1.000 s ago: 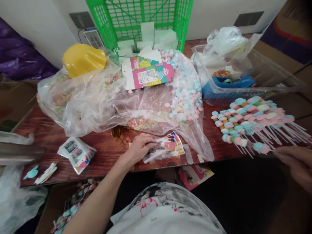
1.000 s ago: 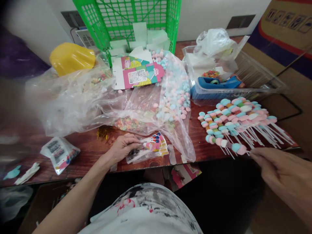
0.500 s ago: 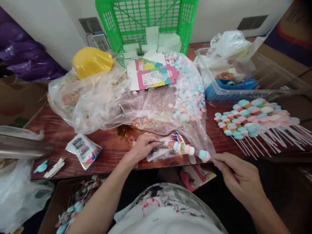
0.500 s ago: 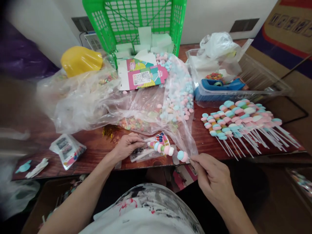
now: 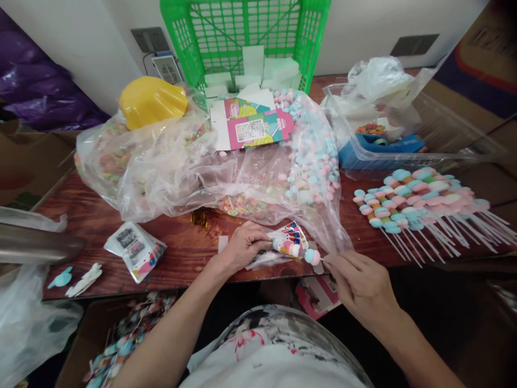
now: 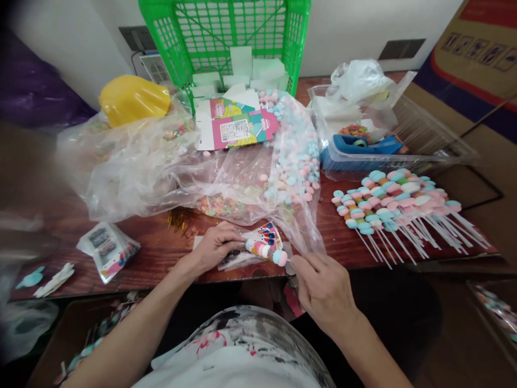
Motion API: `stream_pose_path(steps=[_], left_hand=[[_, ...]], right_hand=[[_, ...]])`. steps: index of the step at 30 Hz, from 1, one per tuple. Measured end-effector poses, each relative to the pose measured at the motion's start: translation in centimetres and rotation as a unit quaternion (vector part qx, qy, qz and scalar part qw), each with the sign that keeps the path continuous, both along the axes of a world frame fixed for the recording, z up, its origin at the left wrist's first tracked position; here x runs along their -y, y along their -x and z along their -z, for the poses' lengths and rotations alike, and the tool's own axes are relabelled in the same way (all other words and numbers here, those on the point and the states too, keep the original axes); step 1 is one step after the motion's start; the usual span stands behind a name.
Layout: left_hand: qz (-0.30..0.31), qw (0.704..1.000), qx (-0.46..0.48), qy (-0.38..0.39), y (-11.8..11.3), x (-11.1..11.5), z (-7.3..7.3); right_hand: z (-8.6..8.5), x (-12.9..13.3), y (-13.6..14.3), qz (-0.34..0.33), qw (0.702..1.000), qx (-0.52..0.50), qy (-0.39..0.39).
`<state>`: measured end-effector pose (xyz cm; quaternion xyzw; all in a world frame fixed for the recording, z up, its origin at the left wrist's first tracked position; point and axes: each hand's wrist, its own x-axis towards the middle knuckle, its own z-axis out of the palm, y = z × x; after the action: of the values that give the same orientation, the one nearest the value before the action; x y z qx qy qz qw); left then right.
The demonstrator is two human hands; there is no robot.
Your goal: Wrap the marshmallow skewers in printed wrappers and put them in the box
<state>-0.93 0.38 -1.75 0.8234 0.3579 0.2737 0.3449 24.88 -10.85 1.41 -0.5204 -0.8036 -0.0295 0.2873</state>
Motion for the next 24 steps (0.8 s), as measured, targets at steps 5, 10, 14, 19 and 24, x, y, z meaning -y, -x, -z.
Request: stream_pose_path(steps=[5,10,14,19,24], left_hand=[[-0.02,0.998,0.012,-0.064,0.2,0.2,-0.6],[0.041,0.988,-0.049,-0.138,0.5,0.6,-3.8],[0.102,0.982,-0.135,-0.084,-0.1,1.4,-5.1],[0.104,0.981,-0.166,0.004,-1.7,2.2,-5.2],[0.116,0.981,-0.131,0.086,-2.9,2.8,-5.8]], right_hand=[[0.1,-0.9,0.3,-0.01,0.998,-0.059,-0.018],[-0.7,-1.1,-0.1,-0.019,0.993,-0.105,-0.052],[-1.0,-1.0,0.1,-0.039,0.989,-0.117,-0.076],[-1.6,-1.1,0.4,-0.094,0.991,-0.053,-0.084],[-3.2,-1.6,0.4,-0.128,0.987,0.016,-0.094]])
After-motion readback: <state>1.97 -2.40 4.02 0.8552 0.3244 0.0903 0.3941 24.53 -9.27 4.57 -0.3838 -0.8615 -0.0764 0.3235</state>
